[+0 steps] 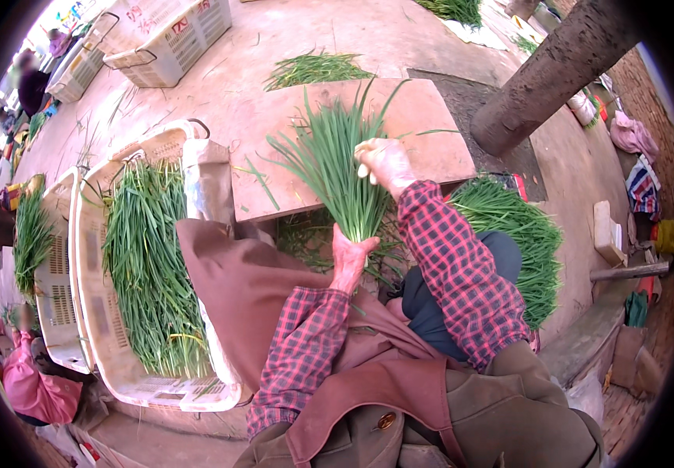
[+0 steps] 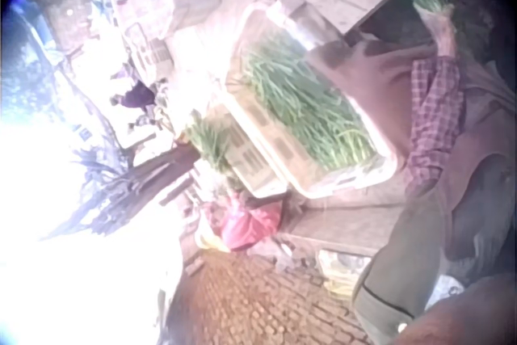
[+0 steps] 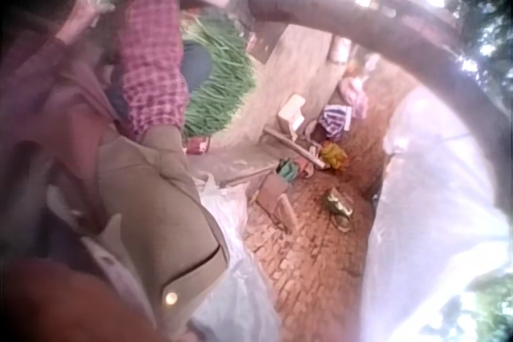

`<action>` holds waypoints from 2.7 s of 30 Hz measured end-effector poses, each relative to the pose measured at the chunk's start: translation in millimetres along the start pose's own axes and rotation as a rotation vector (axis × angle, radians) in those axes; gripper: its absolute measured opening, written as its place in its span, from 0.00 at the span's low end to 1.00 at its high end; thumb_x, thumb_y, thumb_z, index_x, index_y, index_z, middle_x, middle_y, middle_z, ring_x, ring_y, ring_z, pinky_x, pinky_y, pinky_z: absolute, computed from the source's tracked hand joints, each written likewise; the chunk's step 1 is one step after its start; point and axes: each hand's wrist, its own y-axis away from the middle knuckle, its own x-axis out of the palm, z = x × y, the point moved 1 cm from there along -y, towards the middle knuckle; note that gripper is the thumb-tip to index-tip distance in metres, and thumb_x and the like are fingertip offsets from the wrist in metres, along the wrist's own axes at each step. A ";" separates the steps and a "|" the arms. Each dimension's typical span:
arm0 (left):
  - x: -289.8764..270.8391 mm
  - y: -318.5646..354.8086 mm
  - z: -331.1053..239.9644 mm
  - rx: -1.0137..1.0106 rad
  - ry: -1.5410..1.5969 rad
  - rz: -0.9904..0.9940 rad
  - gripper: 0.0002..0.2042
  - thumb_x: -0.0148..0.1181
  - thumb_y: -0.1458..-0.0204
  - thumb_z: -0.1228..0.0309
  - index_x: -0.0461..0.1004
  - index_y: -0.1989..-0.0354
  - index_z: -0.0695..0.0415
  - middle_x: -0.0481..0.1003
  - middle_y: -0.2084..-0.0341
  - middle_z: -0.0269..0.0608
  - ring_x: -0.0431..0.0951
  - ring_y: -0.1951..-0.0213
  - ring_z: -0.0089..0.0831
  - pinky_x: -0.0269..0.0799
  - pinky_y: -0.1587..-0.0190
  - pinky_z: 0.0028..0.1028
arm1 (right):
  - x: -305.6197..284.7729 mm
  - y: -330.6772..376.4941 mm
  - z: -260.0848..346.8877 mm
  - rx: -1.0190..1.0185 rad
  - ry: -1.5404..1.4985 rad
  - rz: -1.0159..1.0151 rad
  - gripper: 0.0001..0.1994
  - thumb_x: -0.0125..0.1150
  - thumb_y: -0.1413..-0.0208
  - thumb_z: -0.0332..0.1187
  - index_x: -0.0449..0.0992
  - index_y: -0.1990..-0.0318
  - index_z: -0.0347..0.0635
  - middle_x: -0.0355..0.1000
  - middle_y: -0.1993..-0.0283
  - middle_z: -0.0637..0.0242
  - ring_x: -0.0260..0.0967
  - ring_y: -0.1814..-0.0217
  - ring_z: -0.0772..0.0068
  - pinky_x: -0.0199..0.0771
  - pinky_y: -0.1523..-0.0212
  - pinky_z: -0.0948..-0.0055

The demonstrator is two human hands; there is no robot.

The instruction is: The person bundles green onions by hand and secures them with a thin strip of material.

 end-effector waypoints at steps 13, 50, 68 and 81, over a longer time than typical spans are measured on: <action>0.2 2.2 -9.3 -0.083 0.208 0.099 0.20 0.66 0.57 0.81 0.68 0.54 0.59 0.76 0.69 0.37 0.75 0.75 0.25 0.72 0.73 0.24 | -79.1 19.2 29.2 -0.141 -0.427 0.014 0.12 0.61 0.41 0.30 0.79 0.55 0.32 0.79 0.69 0.64 0.69 0.77 0.82 0.70 0.72 0.83; -1.0 -5.3 -3.3 -0.342 0.730 0.244 0.13 0.64 0.49 0.79 0.70 0.56 0.61 0.75 0.69 0.38 0.76 0.71 0.28 0.74 0.69 0.26 | -122.0 -13.8 -17.2 -0.100 -0.484 -0.361 0.08 0.59 0.43 0.25 0.79 0.58 0.32 0.78 0.69 0.64 0.69 0.76 0.79 0.68 0.73 0.82; -2.7 -1.8 -19.9 -0.023 -0.020 -0.107 0.23 0.65 0.57 0.81 0.61 0.54 0.60 0.73 0.73 0.41 0.73 0.83 0.26 0.70 0.82 0.24 | 8.7 120.2 -99.5 0.130 0.290 -0.180 0.12 0.57 0.42 0.41 0.82 0.61 0.46 0.77 0.72 0.58 0.77 0.69 0.55 0.74 0.65 0.57; -7.5 -6.3 10.3 0.181 -0.361 -0.171 0.32 0.70 0.53 0.63 0.60 0.44 0.60 0.76 0.57 0.56 0.78 0.54 0.47 0.72 0.53 0.40 | 64.0 77.7 -11.2 -0.328 0.810 -0.149 0.25 0.60 0.44 0.39 0.69 0.38 0.45 0.77 0.74 0.62 0.76 0.70 0.58 0.74 0.69 0.58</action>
